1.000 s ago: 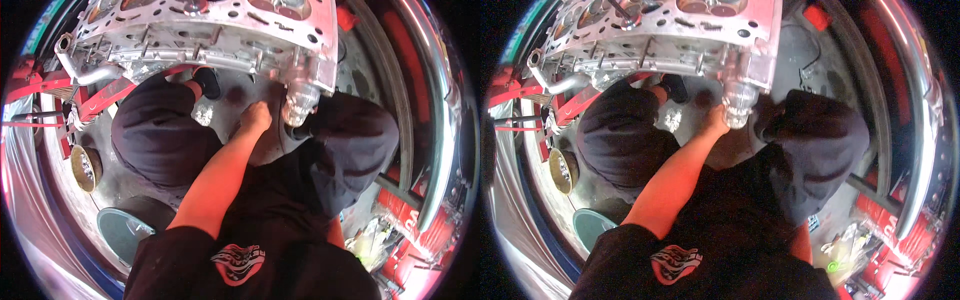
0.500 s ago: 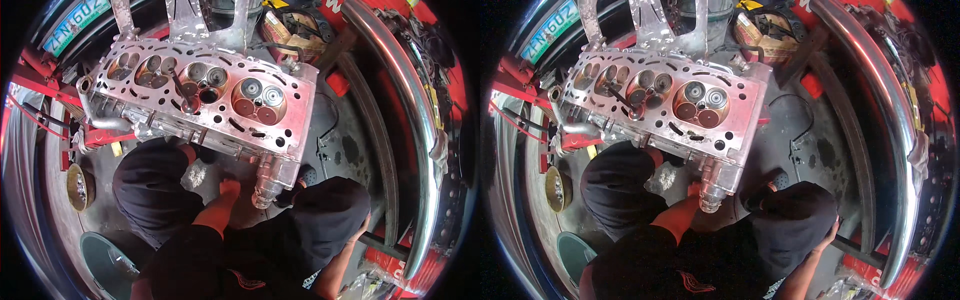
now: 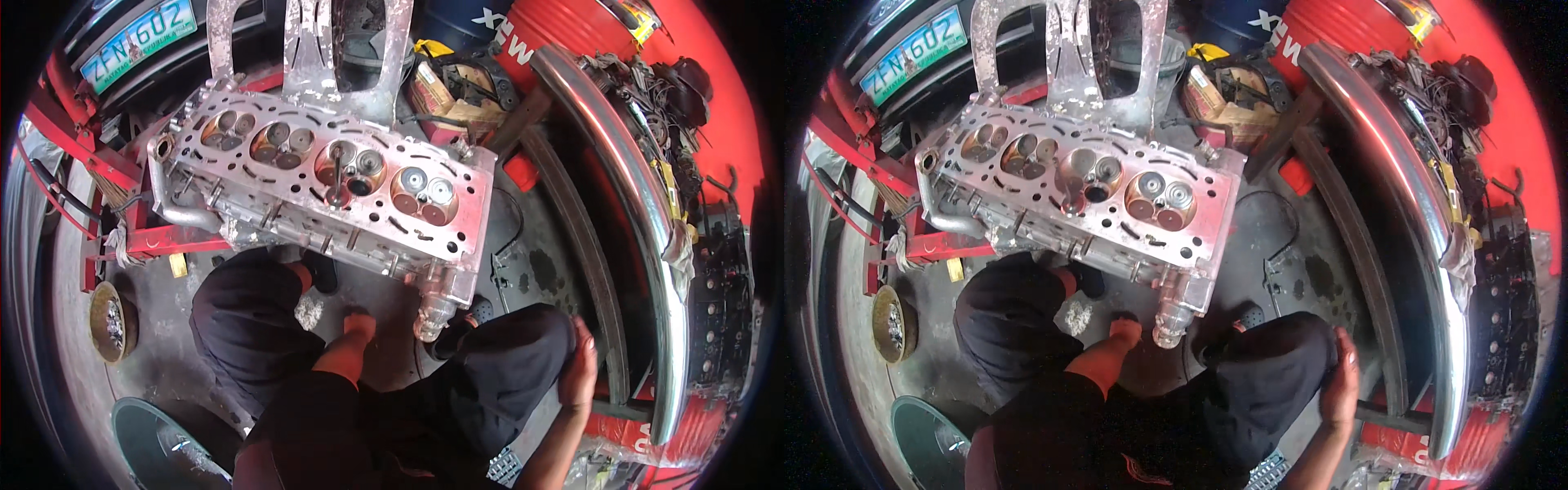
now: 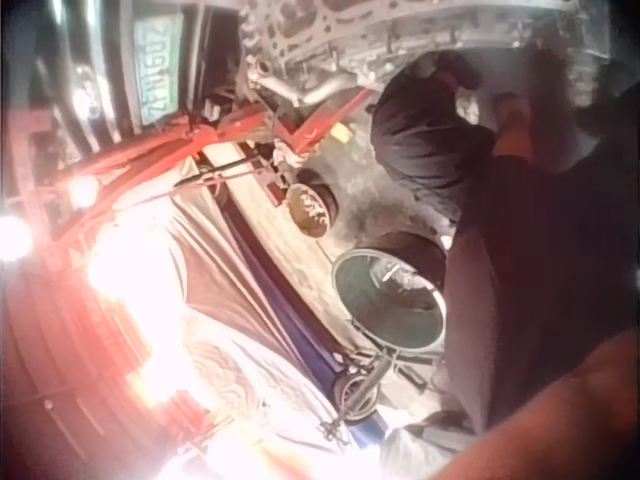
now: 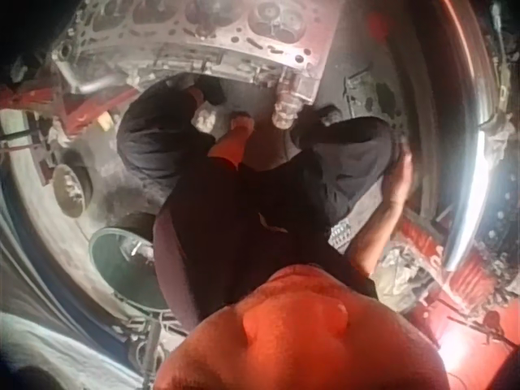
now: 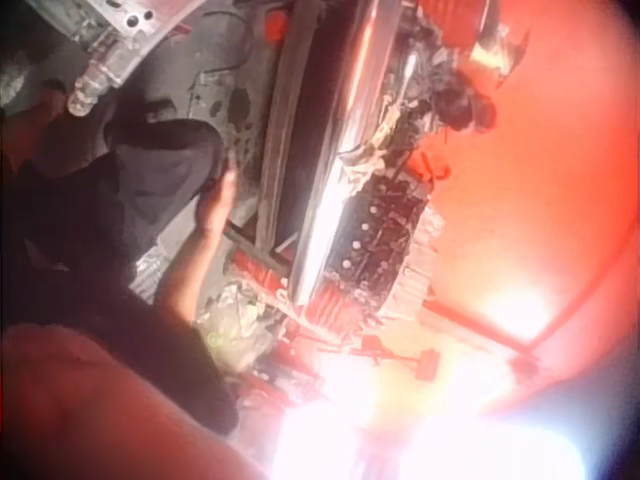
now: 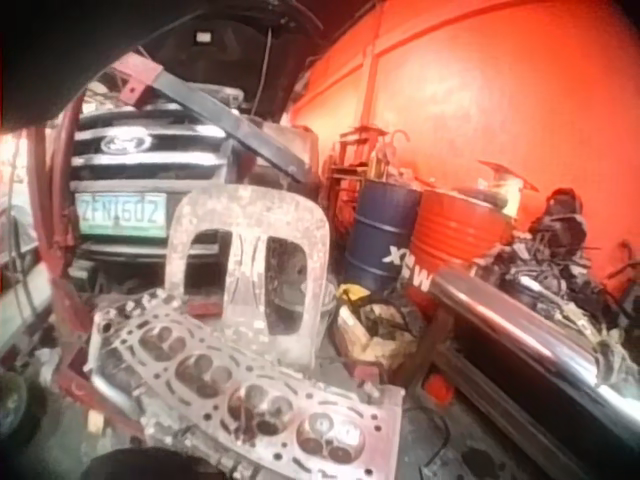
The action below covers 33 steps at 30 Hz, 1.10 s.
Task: The person wipes engine valves and a cylinder head with a cloth, then inserts the valves into the cylinder head by hand.
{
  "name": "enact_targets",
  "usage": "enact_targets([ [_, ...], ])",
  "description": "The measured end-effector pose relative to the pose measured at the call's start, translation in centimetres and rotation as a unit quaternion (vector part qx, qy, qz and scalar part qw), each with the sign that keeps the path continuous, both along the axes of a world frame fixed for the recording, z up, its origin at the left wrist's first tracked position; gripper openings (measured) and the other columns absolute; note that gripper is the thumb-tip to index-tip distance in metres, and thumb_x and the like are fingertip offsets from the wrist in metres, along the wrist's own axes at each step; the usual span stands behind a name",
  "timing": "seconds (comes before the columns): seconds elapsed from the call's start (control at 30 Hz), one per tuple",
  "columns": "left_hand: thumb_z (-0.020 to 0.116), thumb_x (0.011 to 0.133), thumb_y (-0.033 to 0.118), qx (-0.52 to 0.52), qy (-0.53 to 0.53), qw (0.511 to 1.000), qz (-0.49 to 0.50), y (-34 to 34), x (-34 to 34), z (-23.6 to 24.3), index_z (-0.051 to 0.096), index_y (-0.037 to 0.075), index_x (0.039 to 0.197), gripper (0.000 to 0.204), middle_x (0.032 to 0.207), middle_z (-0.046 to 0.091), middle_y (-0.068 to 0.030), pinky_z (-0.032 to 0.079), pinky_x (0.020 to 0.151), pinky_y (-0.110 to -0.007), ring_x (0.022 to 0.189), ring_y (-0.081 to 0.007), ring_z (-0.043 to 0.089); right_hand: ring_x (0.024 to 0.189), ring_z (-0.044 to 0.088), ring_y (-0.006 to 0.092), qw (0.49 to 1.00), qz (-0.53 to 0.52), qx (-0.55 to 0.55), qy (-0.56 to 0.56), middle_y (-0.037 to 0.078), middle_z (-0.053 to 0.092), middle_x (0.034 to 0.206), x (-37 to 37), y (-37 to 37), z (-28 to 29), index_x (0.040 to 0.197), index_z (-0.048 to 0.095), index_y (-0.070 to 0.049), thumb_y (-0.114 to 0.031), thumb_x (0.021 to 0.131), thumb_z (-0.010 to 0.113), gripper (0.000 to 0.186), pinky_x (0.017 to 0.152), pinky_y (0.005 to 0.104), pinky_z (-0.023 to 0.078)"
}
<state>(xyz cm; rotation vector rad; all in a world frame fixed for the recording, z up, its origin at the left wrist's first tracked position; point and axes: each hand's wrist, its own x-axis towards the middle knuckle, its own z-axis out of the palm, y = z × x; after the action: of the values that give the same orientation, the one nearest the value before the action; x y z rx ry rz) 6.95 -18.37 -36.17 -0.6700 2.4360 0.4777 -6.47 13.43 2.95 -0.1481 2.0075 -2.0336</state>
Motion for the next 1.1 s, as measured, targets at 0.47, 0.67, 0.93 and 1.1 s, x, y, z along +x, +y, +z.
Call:
enact_targets([
  [0.47,0.059,0.088,0.004,0.612,0.374,0.502,0.483,-1.4,-6.1,17.8,0.056,0.003,0.112,0.024,0.071,0.06,-0.0044,0.047,0.051,-0.026,0.063,-0.0128,0.058,0.136,0.034,0.0327,0.753,0.268,0.358,0.483,0.014,0.046,0.14,-1.9,-24.3,7.3,0.123,0.061,-0.003,-0.029,0.083,0.073,0.049,0.112,0.0427,0.029],
  [0.67,0.061,0.09,0.011,0.788,0.414,0.307,0.338,-2.8,-7.0,17.9,0.057,0.005,0.121,0.032,0.101,0.066,-0.0085,0.05,0.069,-0.033,0.085,-0.0182,0.062,0.139,0.03,0.0343,0.788,0.284,0.332,0.434,0.016,0.031,0.148,-0.2,-25.8,5.2,0.132,0.054,-0.005,-0.025,0.073,0.082,0.069,0.111,0.0424,0.034],
  [0.93,0.062,0.085,0.005,0.859,0.425,0.101,0.267,-2.9,-8.0,20.4,0.061,0.007,0.115,0.03,0.109,0.067,-0.0054,0.052,0.073,-0.033,0.093,-0.0164,0.063,0.14,0.03,0.0307,0.834,0.295,0.259,0.388,0.013,0.028,0.149,-0.4,-26.4,4.6,0.128,0.057,-0.005,-0.011,0.07,0.081,0.063,0.111,0.045,0.034],
  [1.1,0.064,0.086,0.021,0.903,0.373,0.084,0.196,-1.9,-8.2,21.0,0.056,0.01,0.126,0.042,0.117,0.064,-0.0079,0.049,0.084,-0.039,0.103,-0.0227,0.061,0.14,0.029,0.0303,0.845,0.282,0.253,0.378,0.013,0.028,0.149,-0.8,-26.0,4.5,0.128,0.057,-0.006,-0.011,0.069,0.081,0.064,0.112,0.0466,0.032],
])
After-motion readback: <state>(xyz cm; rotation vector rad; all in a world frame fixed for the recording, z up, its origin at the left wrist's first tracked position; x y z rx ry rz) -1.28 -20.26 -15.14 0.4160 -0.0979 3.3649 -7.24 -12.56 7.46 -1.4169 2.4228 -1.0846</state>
